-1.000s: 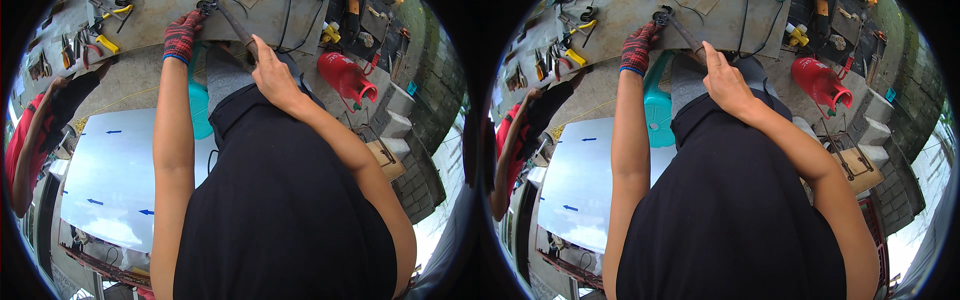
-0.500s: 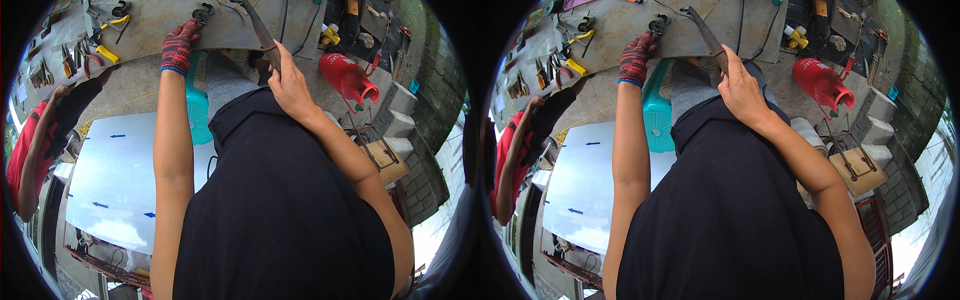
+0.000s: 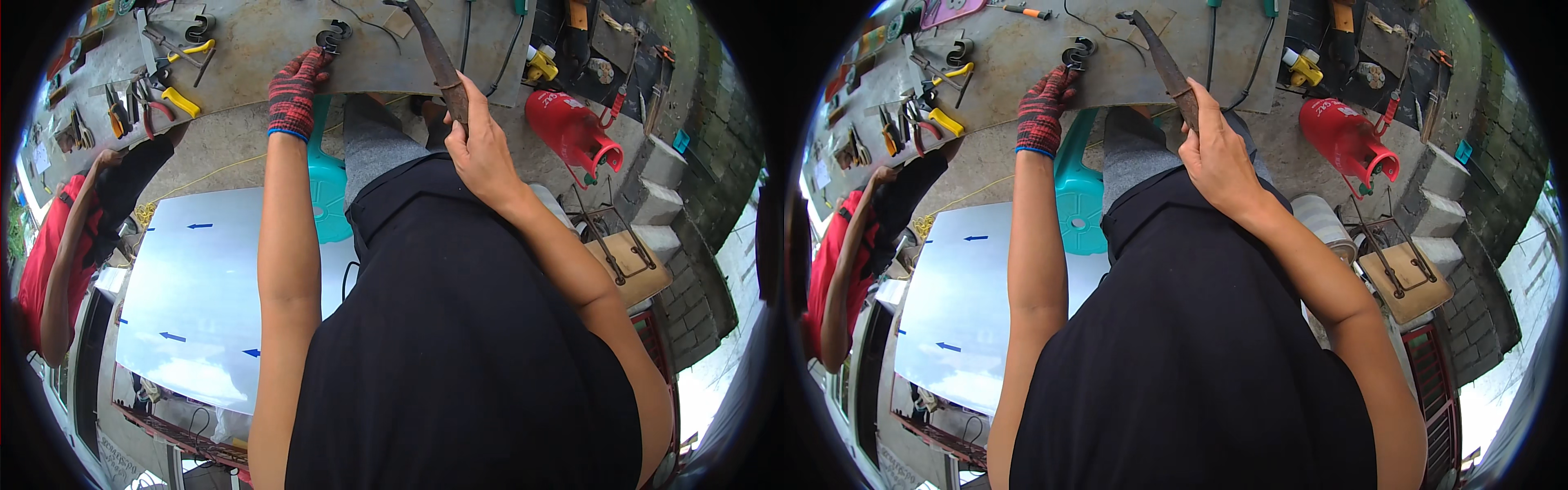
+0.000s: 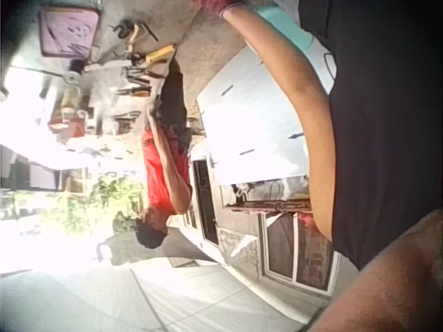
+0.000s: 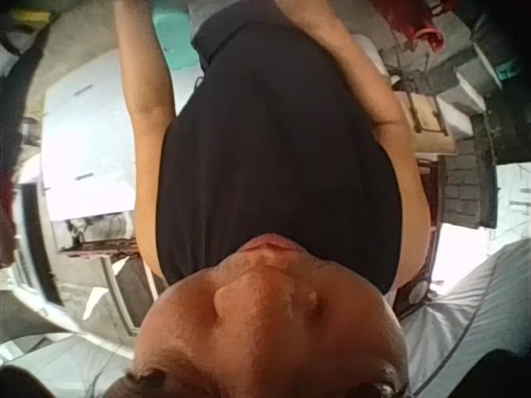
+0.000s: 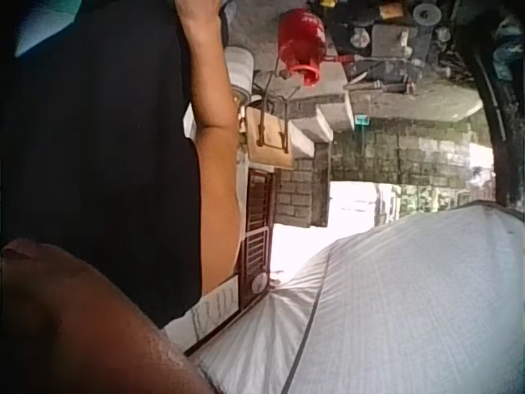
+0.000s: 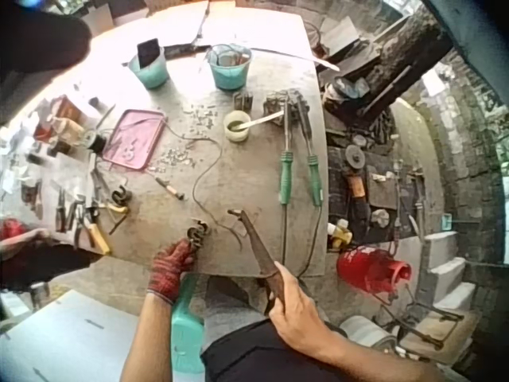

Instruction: The person welds small metal pieces on a workbench using a welding torch and a grounding clamp. They repeatedly pick up metal pieces, position them, weld them, and inspect the results.

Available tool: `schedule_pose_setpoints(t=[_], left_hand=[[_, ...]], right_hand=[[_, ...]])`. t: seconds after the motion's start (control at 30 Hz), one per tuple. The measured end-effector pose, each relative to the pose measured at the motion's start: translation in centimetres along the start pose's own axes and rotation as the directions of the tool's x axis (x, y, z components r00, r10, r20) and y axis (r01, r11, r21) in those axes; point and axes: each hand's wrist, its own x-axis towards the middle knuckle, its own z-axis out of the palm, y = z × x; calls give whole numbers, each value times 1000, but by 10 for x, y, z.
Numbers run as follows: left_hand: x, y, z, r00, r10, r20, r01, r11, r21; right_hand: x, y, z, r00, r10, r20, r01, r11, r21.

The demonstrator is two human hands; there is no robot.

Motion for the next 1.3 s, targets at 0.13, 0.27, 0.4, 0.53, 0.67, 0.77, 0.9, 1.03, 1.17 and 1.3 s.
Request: schedule_pose_setpoints(t=[0.13,0.27,0.4,0.53,0.67,0.77,0.9,1.03,1.17,1.3], left_hand=[[-4,0,-1,1000,8,7,-8,999,-35],[-15,4,-1,997,70,-31,-71,997,-27],[-23,-3,-5,895,440,-66,-394,852,344],[-34,2,8,766,641,-42,-501,637,586],[-28,-2,15,652,758,-24,-563,506,654],[-23,-3,15,645,763,-50,-563,518,645],[-20,-4,13,636,771,-17,-578,492,651],[-18,-2,14,632,775,5,-587,474,656],[-18,-2,16,657,753,-32,-572,525,629],[-16,-2,17,653,757,-15,-557,494,668]], right_hand=[[3,-2,-2,1000,-4,-21,4,1000,1],[3,-7,-8,999,40,-15,-39,999,24],[6,-11,-9,997,80,-21,-79,996,50],[10,-13,-10,997,68,-20,-67,997,47],[13,-19,-10,999,47,-25,-46,998,31],[12,-21,-8,998,47,-31,-47,999,24],[11,-20,-8,998,47,-30,-46,999,6],[10,-19,-6,999,44,-31,-43,999,15],[9,-22,-7,998,52,-35,-51,998,30],[7,-21,-9,997,56,-48,-53,997,60]])
